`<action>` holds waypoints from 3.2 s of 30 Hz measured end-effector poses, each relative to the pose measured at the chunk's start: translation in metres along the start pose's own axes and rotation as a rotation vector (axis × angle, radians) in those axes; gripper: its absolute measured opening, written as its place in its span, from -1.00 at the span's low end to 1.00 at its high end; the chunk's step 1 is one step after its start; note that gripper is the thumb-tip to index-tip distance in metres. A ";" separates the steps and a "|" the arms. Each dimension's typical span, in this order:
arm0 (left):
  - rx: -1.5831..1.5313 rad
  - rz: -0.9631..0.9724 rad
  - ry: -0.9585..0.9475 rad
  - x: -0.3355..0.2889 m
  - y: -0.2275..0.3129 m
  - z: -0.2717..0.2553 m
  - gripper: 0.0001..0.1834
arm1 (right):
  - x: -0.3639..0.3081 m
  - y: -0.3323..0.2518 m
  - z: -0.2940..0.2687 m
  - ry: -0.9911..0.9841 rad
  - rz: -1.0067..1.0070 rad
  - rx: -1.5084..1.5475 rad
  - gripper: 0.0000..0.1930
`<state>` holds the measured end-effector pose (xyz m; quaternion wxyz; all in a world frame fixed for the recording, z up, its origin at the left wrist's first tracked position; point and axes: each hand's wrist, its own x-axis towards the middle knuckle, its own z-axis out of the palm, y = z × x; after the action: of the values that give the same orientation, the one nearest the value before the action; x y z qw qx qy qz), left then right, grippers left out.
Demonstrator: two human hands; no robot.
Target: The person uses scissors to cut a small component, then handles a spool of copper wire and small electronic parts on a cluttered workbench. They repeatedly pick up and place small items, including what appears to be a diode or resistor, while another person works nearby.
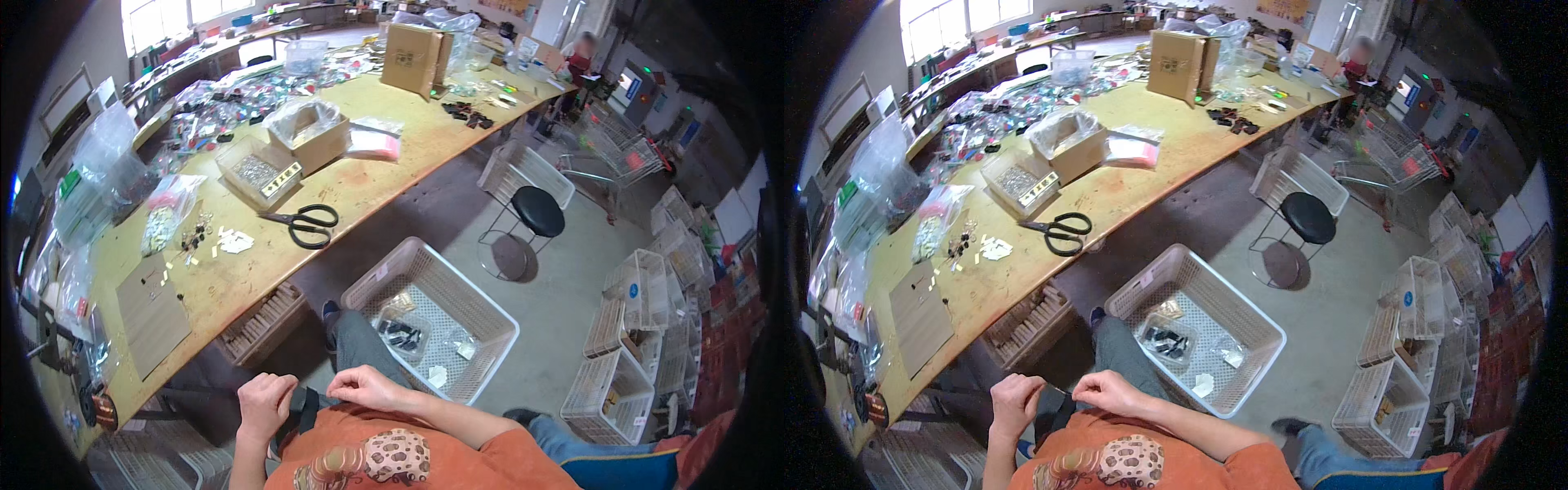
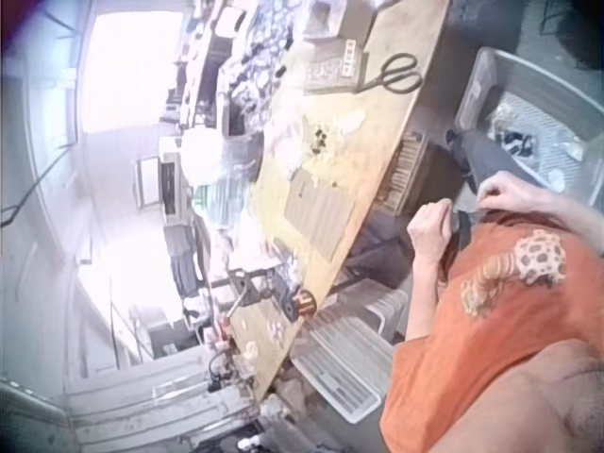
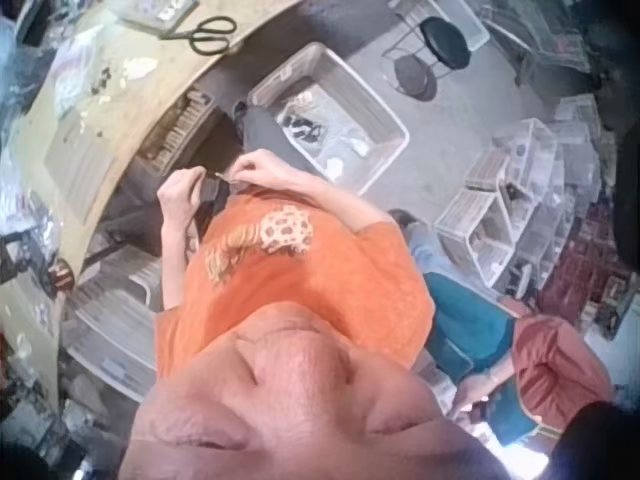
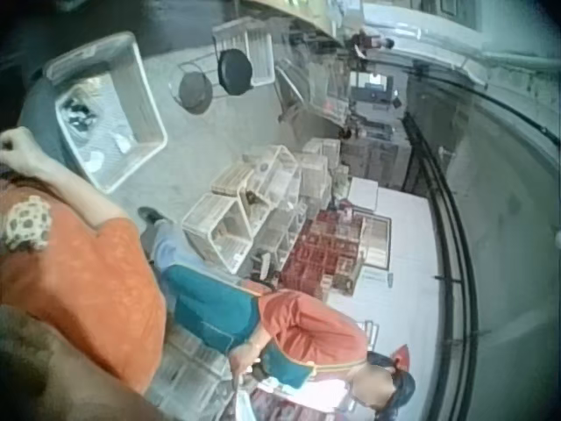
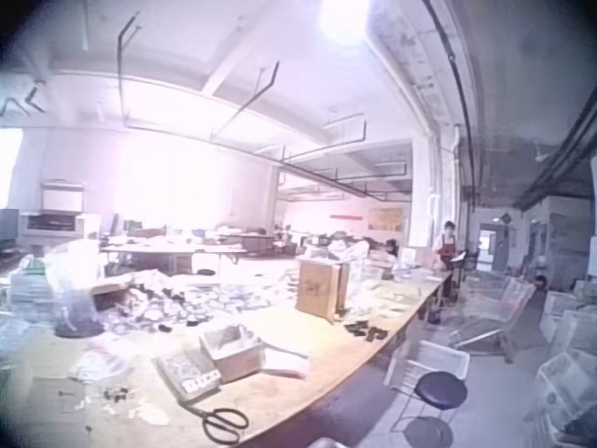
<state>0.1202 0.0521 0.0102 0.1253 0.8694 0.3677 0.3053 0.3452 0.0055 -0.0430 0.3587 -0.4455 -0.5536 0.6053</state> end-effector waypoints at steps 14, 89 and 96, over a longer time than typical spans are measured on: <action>-0.155 -0.084 -0.052 -0.072 0.011 0.017 -0.93 | 0.009 0.000 0.052 -0.022 0.114 0.510 -0.89; -0.212 -0.343 0.231 -0.099 -0.027 0.016 -0.82 | 0.057 -0.028 0.083 -0.190 -0.187 -0.666 -0.96; -0.738 -0.569 0.251 -0.098 -0.027 0.025 -0.87 | 0.059 0.011 0.059 -0.222 0.439 0.348 -0.93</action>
<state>0.0676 0.0011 -0.0646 0.4587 0.5883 0.4702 0.4716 0.2703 0.0382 -0.0632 0.2275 -0.4176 -0.3676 0.7992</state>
